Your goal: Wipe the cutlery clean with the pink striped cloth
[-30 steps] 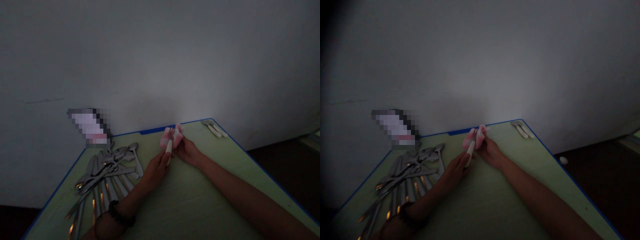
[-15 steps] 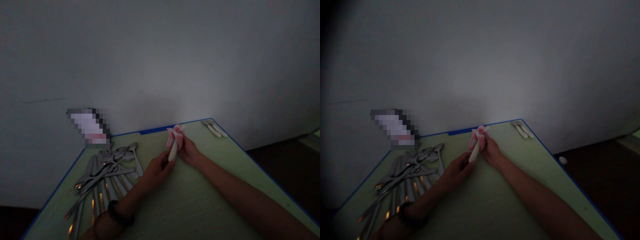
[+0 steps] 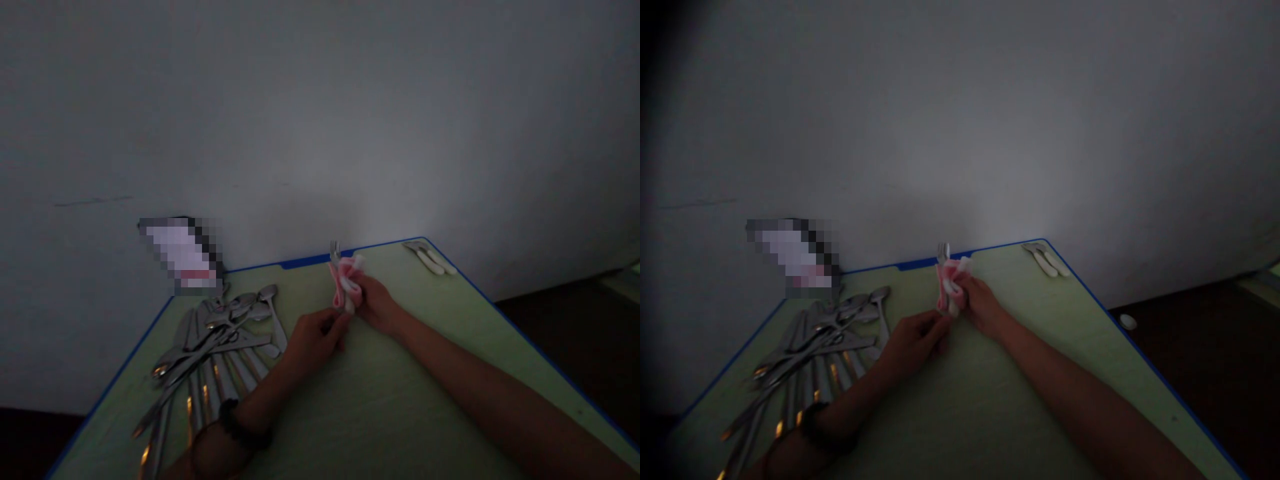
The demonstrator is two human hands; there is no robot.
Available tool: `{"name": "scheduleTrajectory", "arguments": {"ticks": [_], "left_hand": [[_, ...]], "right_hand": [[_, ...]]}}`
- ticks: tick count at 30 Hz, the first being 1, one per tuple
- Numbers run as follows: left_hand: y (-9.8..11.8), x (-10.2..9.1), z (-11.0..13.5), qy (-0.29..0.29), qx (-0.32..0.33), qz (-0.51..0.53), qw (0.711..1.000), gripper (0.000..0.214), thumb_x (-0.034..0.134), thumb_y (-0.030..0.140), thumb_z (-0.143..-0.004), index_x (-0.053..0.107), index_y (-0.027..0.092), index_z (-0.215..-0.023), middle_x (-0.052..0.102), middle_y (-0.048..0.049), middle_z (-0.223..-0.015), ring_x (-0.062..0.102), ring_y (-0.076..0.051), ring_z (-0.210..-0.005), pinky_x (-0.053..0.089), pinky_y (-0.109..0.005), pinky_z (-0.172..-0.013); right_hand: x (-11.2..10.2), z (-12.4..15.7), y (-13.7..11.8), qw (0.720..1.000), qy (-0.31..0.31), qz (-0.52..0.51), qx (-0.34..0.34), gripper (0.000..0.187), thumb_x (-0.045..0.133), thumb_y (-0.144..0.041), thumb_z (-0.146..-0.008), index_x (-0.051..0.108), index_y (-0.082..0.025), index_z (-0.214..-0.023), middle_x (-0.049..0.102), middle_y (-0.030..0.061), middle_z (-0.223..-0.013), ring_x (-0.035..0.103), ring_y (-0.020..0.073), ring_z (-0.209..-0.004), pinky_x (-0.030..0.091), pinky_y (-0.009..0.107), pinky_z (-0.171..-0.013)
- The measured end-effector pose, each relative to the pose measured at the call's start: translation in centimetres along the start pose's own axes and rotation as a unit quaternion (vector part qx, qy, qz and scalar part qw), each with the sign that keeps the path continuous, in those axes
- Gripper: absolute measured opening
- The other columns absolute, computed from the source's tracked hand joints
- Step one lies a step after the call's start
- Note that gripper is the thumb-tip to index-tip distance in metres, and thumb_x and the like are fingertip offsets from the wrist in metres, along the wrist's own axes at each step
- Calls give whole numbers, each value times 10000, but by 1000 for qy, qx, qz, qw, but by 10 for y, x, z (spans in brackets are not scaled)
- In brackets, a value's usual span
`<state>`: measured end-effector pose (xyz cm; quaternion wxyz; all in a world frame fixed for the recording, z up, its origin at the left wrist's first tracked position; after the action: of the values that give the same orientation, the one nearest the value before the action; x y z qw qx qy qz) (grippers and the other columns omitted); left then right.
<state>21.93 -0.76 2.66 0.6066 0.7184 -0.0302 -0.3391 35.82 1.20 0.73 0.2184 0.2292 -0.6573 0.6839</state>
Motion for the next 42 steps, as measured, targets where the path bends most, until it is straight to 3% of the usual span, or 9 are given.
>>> {"name": "scheduleTrajectory", "arguments": {"ticks": [4, 9, 15, 17, 20, 26, 31, 37, 42], "left_hand": [[0, -5, -1, 66, 9, 102, 993, 304, 451, 408, -841, 469, 180, -640, 430, 67, -470, 414, -78, -402, 328, -177, -415], [-9, -13, -7, 167, 14, 193, 967, 212, 385, 428, -869, 381, 221, -819, 320, 102, -537, 345, -60, -387, 288, -148, -380], [-6, -16, -6, 168, 36, 107, 979, 267, 450, 386, -863, 549, 175, -992, 527, 36, -629, 510, -103, -563, 400, -188, -519], [-3, -15, -5, 163, 50, 71, 983, 257, 430, 364, -873, 577, 158, -918, 591, 1, -728, 554, -125, -673, 428, -212, -618], [0, -14, -4, 157, 48, 57, 985, 245, 442, 364, -867, 546, 163, -958, 579, 17, -691, 530, -119, -608, 408, -205, -564], [-2, -12, -4, 137, 38, 30, 989, 270, 442, 401, -861, 580, 170, -841, 479, 51, -557, 439, -95, -490, 314, -186, -456], [-5, -5, -5, 71, 35, 49, 996, 265, 402, 378, -882, 520, 185, -1022, 461, 77, -512, 432, -90, -415, 321, -181, -423], [-10, -9, -6, 119, 56, 11, 991, 206, 362, 321, -896, 494, 177, -958, 491, 58, -532, 486, -109, -454, 378, -203, -470], [-12, -13, -6, 148, 40, -14, 988, 221, 378, 313, -884, 512, 174, -990, 533, 36, -580, 507, -132, -479, 381, -225, -480]], "right_hand": [[-3, 1, 0, 998, -28, 50, -3, 157, 510, -311, -710, 546, -164, -670, 580, -10, -542, 527, 117, -486, 434, 259, -530], [2, 11, -5, 968, -142, 207, 22, 129, 530, -263, -686, 566, -139, -673, 538, -25, -508, 444, 82, -419, 328, 206, -422], [6, 15, -19, 921, -180, 343, 49, 81, 477, -201, -677, 540, -151, -661, 480, -48, -535, 368, 64, -454, 274, 195, -425], [8, 17, -28, 894, -207, 387, 85, 89, 479, -174, -661, 555, -152, -702, 503, -41, -572, 394, 72, -481, 289, 196, -441], [9, 22, -45, 847, -254, 449, 129, 123, 465, -175, -683, 548, -154, -771, 511, -30, -630, 432, 84, -526, 339, 198, -474], [6, 24, -81, 737, -263, 615, 99, 118, 438, -198, -718, 532, -144, -766, 494, -26, -601, 419, 85, -520, 312, 200, -474], [15, 28, -94, 651, -219, 725, 55, 134, 471, -253, -735, 538, -142, -769, 564, 14, -668, 469, 111, -568, 314, 219, -495], [35, 34, -87, 705, -161, 689, -44, 391, 479, -372, -816, 476, -171, -1151, 625, 91, -1041, 573, 160, -822, 398, 246, -666], [44, 38, -76, 684, -173, 705, -70, 272, 423, -337, -868, 545, -173, -1048, 659, 77, -954, 585, 158, -811, 386, 254, -686]]}}
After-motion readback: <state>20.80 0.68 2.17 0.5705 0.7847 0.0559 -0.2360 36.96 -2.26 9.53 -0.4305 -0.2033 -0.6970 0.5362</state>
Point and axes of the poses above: each hand's wrist, its own z-axis away from the middle knuckle, its own x-axis out of the palm, y = z × x, the point moved 2 cm from there along -z, towards the middle knuckle
